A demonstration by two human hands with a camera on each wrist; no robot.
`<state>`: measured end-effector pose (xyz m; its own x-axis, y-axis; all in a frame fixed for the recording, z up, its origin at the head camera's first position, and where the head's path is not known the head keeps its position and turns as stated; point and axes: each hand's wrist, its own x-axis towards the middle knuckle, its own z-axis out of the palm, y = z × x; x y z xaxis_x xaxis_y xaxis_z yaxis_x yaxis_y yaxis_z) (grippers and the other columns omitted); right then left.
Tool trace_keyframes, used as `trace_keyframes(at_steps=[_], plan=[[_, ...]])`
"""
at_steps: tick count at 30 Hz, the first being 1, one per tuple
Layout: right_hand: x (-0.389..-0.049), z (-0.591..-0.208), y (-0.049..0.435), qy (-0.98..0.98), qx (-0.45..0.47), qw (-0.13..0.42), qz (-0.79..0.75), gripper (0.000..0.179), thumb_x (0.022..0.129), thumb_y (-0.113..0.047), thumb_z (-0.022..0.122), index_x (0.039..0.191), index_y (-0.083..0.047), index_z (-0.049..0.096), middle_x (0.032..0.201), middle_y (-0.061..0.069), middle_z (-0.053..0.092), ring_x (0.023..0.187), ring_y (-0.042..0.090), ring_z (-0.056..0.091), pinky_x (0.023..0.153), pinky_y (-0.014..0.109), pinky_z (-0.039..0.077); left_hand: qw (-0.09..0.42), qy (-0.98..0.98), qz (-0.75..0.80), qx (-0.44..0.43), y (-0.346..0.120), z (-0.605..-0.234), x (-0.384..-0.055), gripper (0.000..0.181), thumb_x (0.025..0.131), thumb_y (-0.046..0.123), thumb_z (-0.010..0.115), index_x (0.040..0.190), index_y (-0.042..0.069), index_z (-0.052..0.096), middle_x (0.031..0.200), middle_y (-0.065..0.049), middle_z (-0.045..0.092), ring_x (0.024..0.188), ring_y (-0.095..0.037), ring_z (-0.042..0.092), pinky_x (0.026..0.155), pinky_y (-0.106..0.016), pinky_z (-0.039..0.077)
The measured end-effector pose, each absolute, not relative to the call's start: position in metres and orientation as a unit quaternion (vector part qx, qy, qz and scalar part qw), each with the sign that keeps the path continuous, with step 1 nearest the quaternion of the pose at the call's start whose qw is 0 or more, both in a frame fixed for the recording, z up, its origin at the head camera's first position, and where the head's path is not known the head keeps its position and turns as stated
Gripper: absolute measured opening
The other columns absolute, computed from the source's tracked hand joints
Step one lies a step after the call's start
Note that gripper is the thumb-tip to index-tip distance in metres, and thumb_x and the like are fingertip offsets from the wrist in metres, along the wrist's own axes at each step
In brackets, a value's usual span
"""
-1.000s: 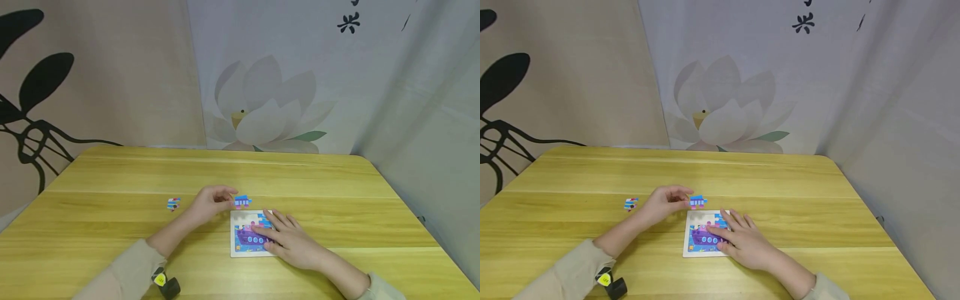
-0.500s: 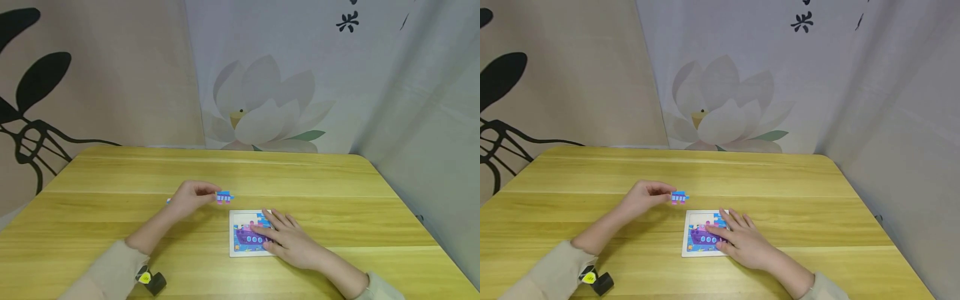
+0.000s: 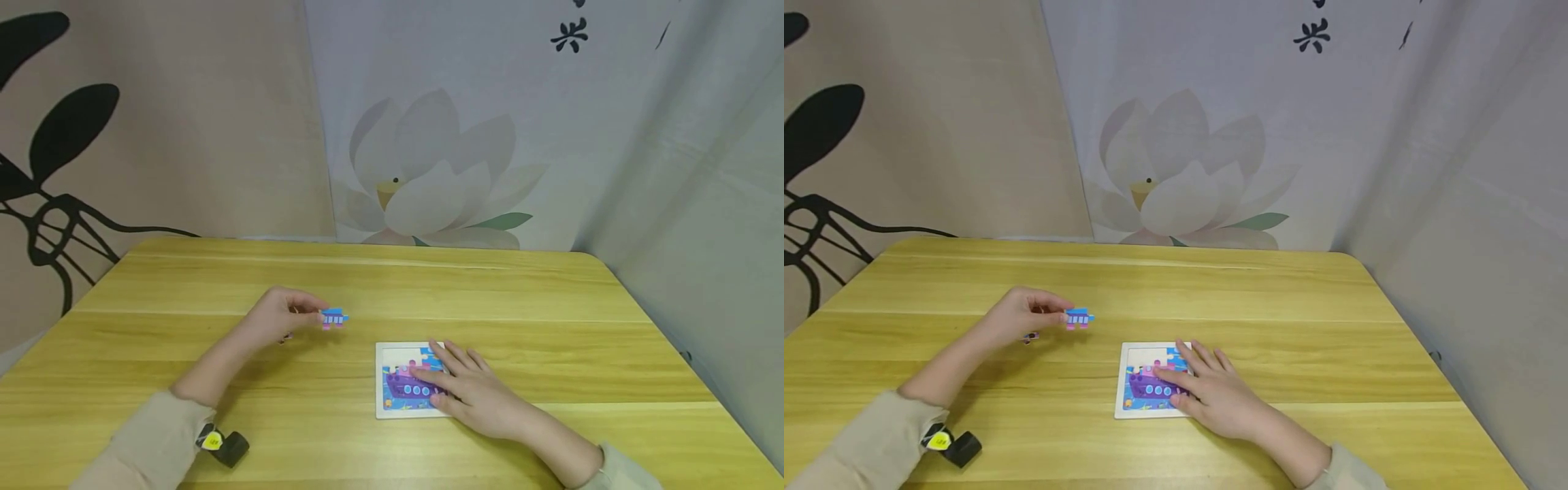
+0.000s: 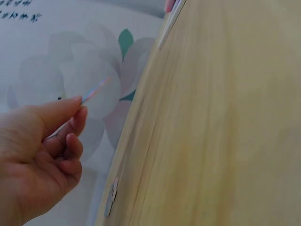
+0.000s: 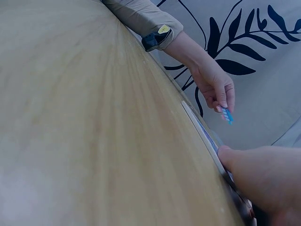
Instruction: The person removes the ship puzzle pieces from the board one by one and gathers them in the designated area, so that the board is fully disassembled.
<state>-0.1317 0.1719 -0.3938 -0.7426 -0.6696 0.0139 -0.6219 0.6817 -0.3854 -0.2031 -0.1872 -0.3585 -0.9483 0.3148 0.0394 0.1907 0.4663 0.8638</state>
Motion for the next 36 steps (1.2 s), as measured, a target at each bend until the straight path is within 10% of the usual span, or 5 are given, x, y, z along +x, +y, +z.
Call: trace_keyframes(at_steps=[36], plan=[[-0.131, -0.394, 0.171, 0.913, -0.350, 0.066, -0.201, 0.044, 0.101, -0.044, 0.040, 0.145, -0.034, 0.042, 0.158, 0.011, 0.014, 0.142, 0.037, 0.007, 0.108, 0.062, 0.003, 0.067, 0.888, 0.422, 0.169, -0.202, -0.377, -0.214, 0.011, 0.080, 0.002, 0.075, 0.091, 0.000, 0.072, 0.074, -0.003, 0.064, 0.057, -0.015, 0.052, 0.046, -0.025, 0.045]])
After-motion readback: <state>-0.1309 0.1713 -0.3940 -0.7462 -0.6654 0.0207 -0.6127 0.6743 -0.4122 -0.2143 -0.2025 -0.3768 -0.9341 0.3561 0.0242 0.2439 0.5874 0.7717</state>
